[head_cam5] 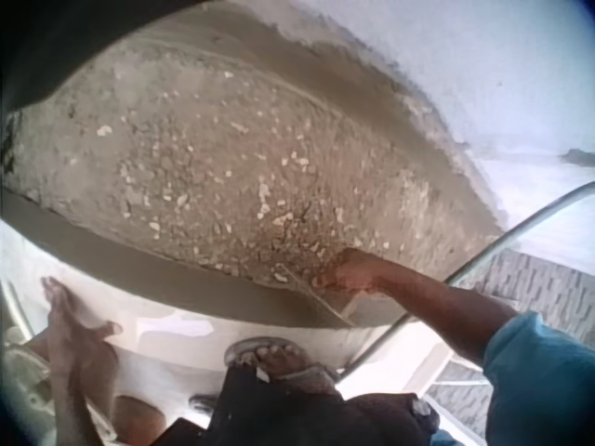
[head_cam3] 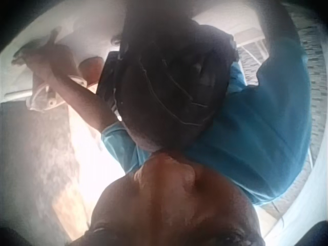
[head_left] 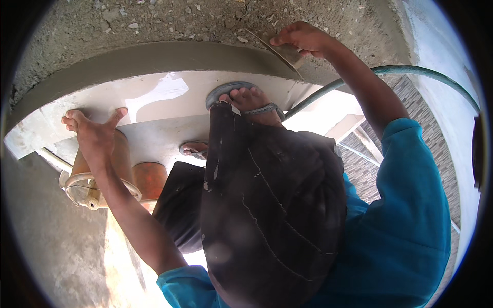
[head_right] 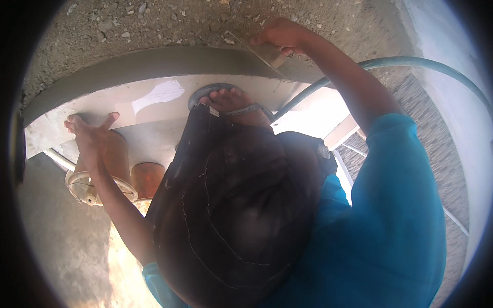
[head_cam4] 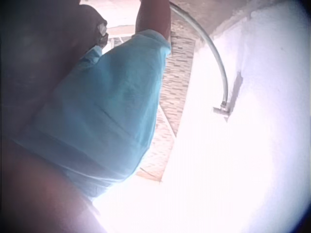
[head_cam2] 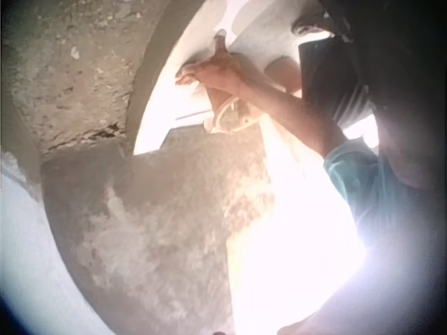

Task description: The person scoops cement from a bucket with a trowel and applies it to a wall using a flat tool, smoothing the surface repeatedly.

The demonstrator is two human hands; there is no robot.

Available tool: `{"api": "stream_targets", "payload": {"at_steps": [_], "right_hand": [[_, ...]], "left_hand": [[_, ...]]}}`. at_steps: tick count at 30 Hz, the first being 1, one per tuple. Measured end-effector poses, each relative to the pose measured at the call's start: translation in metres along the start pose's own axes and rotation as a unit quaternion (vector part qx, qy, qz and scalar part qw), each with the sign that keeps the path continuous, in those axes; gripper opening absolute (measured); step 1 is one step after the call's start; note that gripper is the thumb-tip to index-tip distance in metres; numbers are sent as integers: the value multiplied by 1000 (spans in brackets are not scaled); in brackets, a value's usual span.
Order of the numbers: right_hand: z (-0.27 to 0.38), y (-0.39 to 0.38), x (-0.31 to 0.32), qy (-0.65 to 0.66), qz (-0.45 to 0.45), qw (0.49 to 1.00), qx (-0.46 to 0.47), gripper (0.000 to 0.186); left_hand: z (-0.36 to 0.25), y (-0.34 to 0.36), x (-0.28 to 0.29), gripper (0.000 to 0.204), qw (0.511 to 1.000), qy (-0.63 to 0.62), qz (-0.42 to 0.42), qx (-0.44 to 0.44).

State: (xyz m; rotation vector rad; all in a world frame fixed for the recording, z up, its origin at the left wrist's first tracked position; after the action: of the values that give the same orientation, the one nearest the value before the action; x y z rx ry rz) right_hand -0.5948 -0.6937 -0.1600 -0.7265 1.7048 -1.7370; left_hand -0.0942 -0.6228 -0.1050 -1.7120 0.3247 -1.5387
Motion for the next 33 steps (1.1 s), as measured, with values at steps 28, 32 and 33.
{"api": "stream_targets", "payload": {"at_steps": [28,32,33], "right_hand": [[170,41,-118,21,114,983,144,37],[221,14,-145,37,126,971,200,38],[232,9,-152,36,130,967,217,38]], "left_hand": [[-16,-8,12,137,997,-70,7,20],[-18,-10,15,138,998,-66,6,23],[-20,-10,17,138,997,-70,-1,15]]}}
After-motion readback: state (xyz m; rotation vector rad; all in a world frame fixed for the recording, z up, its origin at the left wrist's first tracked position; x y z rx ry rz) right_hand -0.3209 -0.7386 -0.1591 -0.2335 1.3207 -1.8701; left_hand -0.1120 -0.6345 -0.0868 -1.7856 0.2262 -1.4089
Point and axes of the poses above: each hand's wrist, its own y-axis towards the middle knuckle, its own x-axis out of the back of the hand, z = x × y, the point moved 6 cm from there along y, towards the middle knuckle, and after that the axes turned 4 degrees about z, right-handed, at the moved point
